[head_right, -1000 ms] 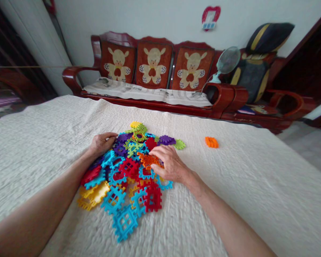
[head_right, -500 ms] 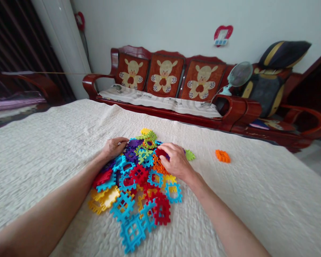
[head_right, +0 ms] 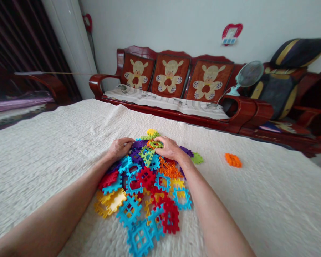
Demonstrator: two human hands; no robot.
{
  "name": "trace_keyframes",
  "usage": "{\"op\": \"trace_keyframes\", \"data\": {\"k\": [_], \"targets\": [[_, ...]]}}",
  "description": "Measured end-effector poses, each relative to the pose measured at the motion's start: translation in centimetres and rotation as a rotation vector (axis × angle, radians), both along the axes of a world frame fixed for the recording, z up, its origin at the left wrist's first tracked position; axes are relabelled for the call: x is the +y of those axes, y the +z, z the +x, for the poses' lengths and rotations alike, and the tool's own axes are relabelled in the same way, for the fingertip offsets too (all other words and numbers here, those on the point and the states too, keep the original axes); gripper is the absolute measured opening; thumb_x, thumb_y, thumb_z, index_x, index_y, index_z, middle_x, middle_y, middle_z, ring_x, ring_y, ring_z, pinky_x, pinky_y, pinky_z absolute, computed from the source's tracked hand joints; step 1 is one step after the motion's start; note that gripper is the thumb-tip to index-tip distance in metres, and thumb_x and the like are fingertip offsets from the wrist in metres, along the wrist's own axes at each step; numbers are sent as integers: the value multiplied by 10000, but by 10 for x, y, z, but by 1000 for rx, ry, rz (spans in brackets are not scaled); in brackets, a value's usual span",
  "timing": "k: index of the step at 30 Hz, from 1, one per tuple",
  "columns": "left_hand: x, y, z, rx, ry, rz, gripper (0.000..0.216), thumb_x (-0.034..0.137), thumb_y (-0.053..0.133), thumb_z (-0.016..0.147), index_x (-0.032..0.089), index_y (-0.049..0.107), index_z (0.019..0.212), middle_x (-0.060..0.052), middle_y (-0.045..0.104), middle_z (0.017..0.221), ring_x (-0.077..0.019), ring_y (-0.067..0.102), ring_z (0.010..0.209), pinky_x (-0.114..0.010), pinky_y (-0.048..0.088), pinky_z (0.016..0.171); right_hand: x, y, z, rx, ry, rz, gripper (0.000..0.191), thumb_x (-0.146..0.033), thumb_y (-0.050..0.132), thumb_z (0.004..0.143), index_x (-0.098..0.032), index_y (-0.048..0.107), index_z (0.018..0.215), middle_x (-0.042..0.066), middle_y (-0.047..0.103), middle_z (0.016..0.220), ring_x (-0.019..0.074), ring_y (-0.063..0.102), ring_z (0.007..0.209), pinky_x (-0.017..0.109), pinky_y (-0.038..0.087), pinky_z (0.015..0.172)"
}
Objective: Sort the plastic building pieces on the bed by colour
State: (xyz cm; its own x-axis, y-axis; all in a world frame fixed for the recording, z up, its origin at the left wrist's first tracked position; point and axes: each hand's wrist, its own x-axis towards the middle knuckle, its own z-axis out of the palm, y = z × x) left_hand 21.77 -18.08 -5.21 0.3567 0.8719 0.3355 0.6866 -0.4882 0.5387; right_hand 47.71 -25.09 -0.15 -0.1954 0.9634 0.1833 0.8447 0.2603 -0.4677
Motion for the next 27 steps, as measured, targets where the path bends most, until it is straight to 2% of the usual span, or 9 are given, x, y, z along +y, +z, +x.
{"op": "trace_keyframes", "data": {"k": [3, 5, 9, 11, 13, 16, 19, 22, 27], "targets": [[1, -1, -1, 0, -3, 12, 353, 223, 485, 892, 229, 783, 1080, -16, 793, 1070, -177, 735, 994, -265, 551, 956, -1, -10, 5, 51, -7, 49, 282, -246, 607, 857, -228, 737, 1107, 67, 736, 1210, 232, 676, 1140, 398, 490, 1043], [1, -2, -1, -4, 0, 22, 353, 223, 485, 890, 229, 783, 1079, -16, 793, 1070, -177, 735, 987, -266, 553, 954, 0, -13, 6, 64, -47, 95, 256, -274, 561, 900, -216, 749, 1065, 83, 744, 1180, 237, 680, 1130, 397, 495, 1034], [1, -2, -1, -5, -5, 20, 349, 223, 491, 882, 235, 785, 1071, -10, 793, 1069, -173, 737, 964, -266, 555, 954, -1, -2, -2, 84, -177, 218, 277, -280, 514, 920, -180, 743, 1040, 121, 742, 1137, 259, 683, 1089, 408, 508, 997], [1, -2, -1, -6, -8, 13, 350, 224, 493, 880, 234, 785, 1071, -12, 793, 1067, -174, 737, 963, -267, 556, 953, -7, 11, -8, 121, -127, 193, 268, -292, 527, 919, -187, 738, 1046, 108, 743, 1127, 252, 684, 1080, 408, 506, 999], [1, -2, 0, -11, -11, 13, 352, 226, 491, 880, 235, 785, 1074, -15, 793, 1061, -175, 736, 970, -266, 556, 951, -14, 23, -13, 182, 0, 102, 284, -334, 595, 895, -215, 719, 1122, 77, 739, 1160, 240, 682, 1087, 403, 509, 1006], [1, -1, 0, -12, -4, 7, 354, 229, 490, 884, 239, 785, 1080, -15, 794, 1057, -177, 736, 975, -265, 555, 949, -18, 29, -17, 262, 92, 15, 389, -345, 683, 833, -253, 679, 1211, 47, 719, 1235, 232, 670, 1130, 409, 506, 1028], [0, 1, 0, -5, 4, -4, 360, 228, 485, 885, 238, 784, 1084, -18, 793, 1065, -182, 736, 975, -272, 557, 947, -13, 19, -17, 230, -58, 48, 290, -269, 630, 837, -237, 702, 1116, 56, 733, 1190, 236, 675, 1122, 427, 498, 1035], [-1, 1, 0, -7, 4, 0, 361, 227, 482, 882, 245, 785, 1077, -11, 794, 1064, -178, 737, 970, -271, 560, 944, -4, 3, -18, 42, -195, 100, 266, -278, 654, 809, -228, 710, 1064, 84, 736, 1162, 284, 662, 1131, 486, 476, 1036], [-1, 3, -1, 11, 2, 17, 359, 226, 485, 880, 245, 787, 1073, -6, 793, 1074, -180, 736, 991, -271, 556, 961, -1, -8, -21, -114, -220, 70, 347, -382, 702, 797, -239, 693, 1113, 91, 730, 1175, 310, 646, 1138, 512, 457, 1022]]}}
